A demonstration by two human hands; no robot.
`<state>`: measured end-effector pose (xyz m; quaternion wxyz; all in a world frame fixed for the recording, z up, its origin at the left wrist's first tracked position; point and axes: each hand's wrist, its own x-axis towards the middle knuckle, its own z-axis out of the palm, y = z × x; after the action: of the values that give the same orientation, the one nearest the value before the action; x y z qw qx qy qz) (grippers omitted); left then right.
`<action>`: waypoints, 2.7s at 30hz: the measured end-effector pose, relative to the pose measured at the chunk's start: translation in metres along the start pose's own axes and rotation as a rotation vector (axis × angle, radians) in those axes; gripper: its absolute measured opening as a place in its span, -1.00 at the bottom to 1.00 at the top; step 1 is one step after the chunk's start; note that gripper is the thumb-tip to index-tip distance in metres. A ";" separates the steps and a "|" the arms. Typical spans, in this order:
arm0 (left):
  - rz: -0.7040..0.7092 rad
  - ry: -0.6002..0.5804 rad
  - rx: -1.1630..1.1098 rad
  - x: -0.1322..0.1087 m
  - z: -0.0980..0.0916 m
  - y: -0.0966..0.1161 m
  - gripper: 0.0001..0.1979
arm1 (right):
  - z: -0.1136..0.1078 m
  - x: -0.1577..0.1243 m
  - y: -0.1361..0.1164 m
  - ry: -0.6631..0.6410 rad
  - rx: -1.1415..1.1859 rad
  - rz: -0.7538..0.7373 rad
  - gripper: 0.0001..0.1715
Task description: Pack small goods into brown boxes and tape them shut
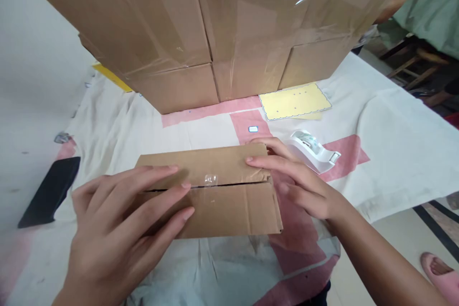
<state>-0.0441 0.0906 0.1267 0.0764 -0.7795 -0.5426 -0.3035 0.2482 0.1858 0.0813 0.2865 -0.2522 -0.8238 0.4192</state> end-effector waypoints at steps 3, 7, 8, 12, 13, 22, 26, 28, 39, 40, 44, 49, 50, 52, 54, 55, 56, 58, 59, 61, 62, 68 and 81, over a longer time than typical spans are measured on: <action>-0.009 -0.011 -0.012 -0.001 0.001 -0.001 -0.78 | -0.010 0.009 -0.008 -0.001 -0.039 0.059 -0.53; -0.030 0.006 -0.031 -0.002 0.002 -0.002 -0.77 | -0.015 0.023 -0.014 -0.010 -0.069 0.004 -0.55; -0.036 0.003 -0.038 -0.001 0.001 -0.002 -0.76 | -0.016 0.025 -0.014 -0.011 -0.079 -0.021 -0.54; -0.060 -0.068 -0.111 0.009 -0.006 -0.005 -0.72 | -0.017 0.027 -0.012 -0.017 -0.131 -0.089 -0.48; -0.060 -0.089 -0.121 0.013 -0.009 -0.005 -0.73 | -0.018 0.027 -0.012 -0.021 -0.142 -0.098 -0.46; -0.063 -0.101 0.025 0.023 -0.019 0.001 -0.84 | -0.012 0.025 0.005 0.123 -0.198 -0.194 -0.41; -0.021 -0.278 0.017 0.019 -0.021 -0.005 -0.70 | -0.006 0.027 0.017 0.182 -0.208 -0.416 -0.39; 0.024 -0.344 0.009 0.023 -0.022 -0.006 -0.71 | -0.005 0.028 0.018 0.192 -0.210 -0.456 -0.39; 0.015 -0.330 0.158 0.018 -0.033 0.010 -0.78 | 0.004 0.023 0.014 0.265 -0.201 -0.391 -0.37; 0.014 -0.323 0.169 0.015 -0.034 0.012 -0.76 | 0.004 0.023 0.014 0.269 -0.203 -0.388 -0.38; -0.035 -0.318 0.130 0.010 -0.034 0.016 -0.66 | 0.004 0.023 0.013 0.270 -0.202 -0.388 -0.40; -0.142 -0.332 -0.059 0.019 -0.031 0.016 -0.80 | 0.002 0.025 0.011 0.247 -0.177 -0.441 -0.39; -0.151 -0.328 -0.084 0.022 -0.030 0.016 -0.83 | 0.001 0.025 0.011 0.240 -0.170 -0.460 -0.39; -0.151 -0.336 -0.115 0.026 -0.029 0.015 -0.87 | 0.000 0.026 0.011 0.227 -0.159 -0.493 -0.40; -0.155 -0.365 -0.130 0.030 -0.028 0.016 -0.88 | 0.000 0.027 0.011 0.215 -0.151 -0.500 -0.43; -0.162 -0.381 -0.135 0.031 -0.028 0.016 -0.88 | -0.001 0.027 0.011 0.209 -0.147 -0.496 -0.44; -0.171 -0.393 -0.139 0.032 -0.027 0.017 -0.88 | -0.001 0.026 0.011 0.201 -0.142 -0.486 -0.46; -0.190 -0.397 -0.145 0.034 -0.025 0.018 -0.87 | -0.001 0.025 0.010 0.180 -0.125 -0.469 -0.48; -0.200 -0.397 -0.149 0.034 -0.023 0.019 -0.87 | -0.002 0.024 0.010 0.166 -0.114 -0.462 -0.48; -0.230 -0.387 -0.158 0.034 -0.020 0.020 -0.87 | -0.004 0.022 0.010 0.124 -0.095 -0.449 -0.47; -0.241 -0.382 -0.166 0.034 -0.019 0.020 -0.87 | -0.006 0.021 0.009 0.097 -0.087 -0.441 -0.47; -0.255 -0.359 -0.197 0.034 -0.014 0.018 -0.87 | -0.017 0.016 0.003 -0.014 -0.083 -0.351 -0.48; -0.339 -0.359 -0.220 0.031 -0.001 0.014 -0.88 | -0.021 0.018 -0.002 -0.008 -0.097 -0.322 -0.53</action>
<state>-0.0254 0.1093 0.1474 -0.1578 -0.7226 -0.6339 -0.2261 0.2492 0.2080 0.0976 0.3343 -0.1289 -0.8739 0.3284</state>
